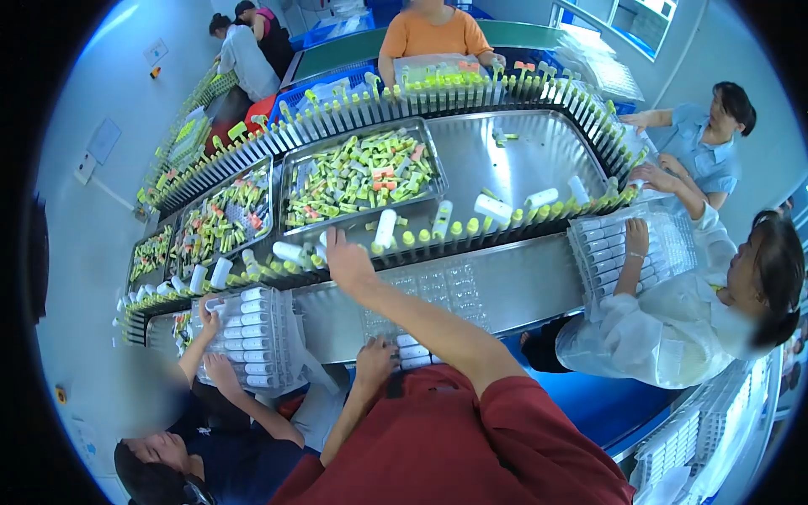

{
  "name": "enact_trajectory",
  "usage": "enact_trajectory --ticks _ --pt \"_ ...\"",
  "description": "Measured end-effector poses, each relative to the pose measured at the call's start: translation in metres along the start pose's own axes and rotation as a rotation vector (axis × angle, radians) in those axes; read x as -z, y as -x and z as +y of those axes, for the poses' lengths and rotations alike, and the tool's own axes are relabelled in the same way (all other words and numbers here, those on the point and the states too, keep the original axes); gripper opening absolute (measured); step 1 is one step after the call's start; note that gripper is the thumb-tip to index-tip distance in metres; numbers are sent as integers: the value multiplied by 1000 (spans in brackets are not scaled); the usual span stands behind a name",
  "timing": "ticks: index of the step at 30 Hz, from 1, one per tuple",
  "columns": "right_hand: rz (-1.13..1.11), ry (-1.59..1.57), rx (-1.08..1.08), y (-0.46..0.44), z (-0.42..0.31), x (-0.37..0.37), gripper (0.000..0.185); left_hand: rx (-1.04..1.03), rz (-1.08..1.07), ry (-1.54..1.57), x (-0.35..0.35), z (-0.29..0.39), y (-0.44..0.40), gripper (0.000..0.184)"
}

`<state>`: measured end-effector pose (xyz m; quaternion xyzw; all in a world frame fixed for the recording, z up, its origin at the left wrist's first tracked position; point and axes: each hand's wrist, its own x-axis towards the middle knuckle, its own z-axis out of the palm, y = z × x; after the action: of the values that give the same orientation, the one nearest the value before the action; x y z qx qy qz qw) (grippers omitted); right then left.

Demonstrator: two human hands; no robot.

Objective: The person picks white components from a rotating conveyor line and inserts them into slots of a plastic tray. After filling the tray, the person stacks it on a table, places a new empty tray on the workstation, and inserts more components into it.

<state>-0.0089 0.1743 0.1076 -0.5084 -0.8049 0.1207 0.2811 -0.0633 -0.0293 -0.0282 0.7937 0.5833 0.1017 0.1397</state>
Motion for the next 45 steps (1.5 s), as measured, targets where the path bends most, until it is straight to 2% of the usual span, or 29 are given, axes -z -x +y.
enact_trajectory --ticks 1,4,6,8,10,13,16,19,21,22,23,24,25,28,31,32,33,34,36,40,42,45 --pt "-7 -53 -13 17 -9 10 40 -10 -9 -88 0 1 -1 29" --pt "-99 -117 86 76 3 16 39 -49 -1 135 5 -5 10 32" --pt "-237 -63 44 115 32 13 34 -158 90 104 10 -10 20 35" --pt "-246 39 -108 152 65 4 30 -200 133 74 10 -12 27 34" --pt "-263 287 -101 188 107 -8 23 -181 138 43 6 -13 30 30" --pt "-228 234 -56 227 136 -2 23 -137 43 9 -1 -16 26 28" --pt "-30 36 60 244 145 -3 21 -206 295 -45 29 -6 19 21" --pt "-12 -166 -28 252 157 -18 21 185 130 1078 93 -4 -14 21" --pt "-48 -156 -60 252 158 -19 21 167 458 808 150 5 -54 31" --pt "-64 -149 -75 251 156 -20 21 223 520 732 180 9 -76 29" --pt "-79 -112 -58 252 154 -21 25 175 660 523 187 -5 -102 28" --pt "-62 -82 -28 255 151 -20 25 250 778 242 203 3 -121 26" --pt "-39 -41 -4 255 144 -14 24 204 925 60 209 0 -144 26" --pt "51 -16 -16 257 133 10 21 221 775 -111 174 -17 -200 27" --pt "46 -150 -134 270 140 24 19 7 693 -387 157 -20 -201 31" --pt "45 -215 -188 271 142 25 19 -17 768 -418 157 -26 -201 32" --pt "161 -225 -242 270 136 32 19 -43 840 -450 160 -32 -195 34" --pt "128 -312 -340 272 136 42 22 -67 911 -485 162 -40 -189 36" --pt "77 -501 -534 267 135 56 27 40 865 -535 170 -55 -188 41" --pt "215 -598 -571 258 138 85 37 290 731 -700 198 -99 -197 53" --pt "264 -628 -562 248 146 99 40 300 830 -679 205 -134 -196 61" --pt "395 -541 -551 216 155 128 40 460 840 -641 208 -151 -179 65"
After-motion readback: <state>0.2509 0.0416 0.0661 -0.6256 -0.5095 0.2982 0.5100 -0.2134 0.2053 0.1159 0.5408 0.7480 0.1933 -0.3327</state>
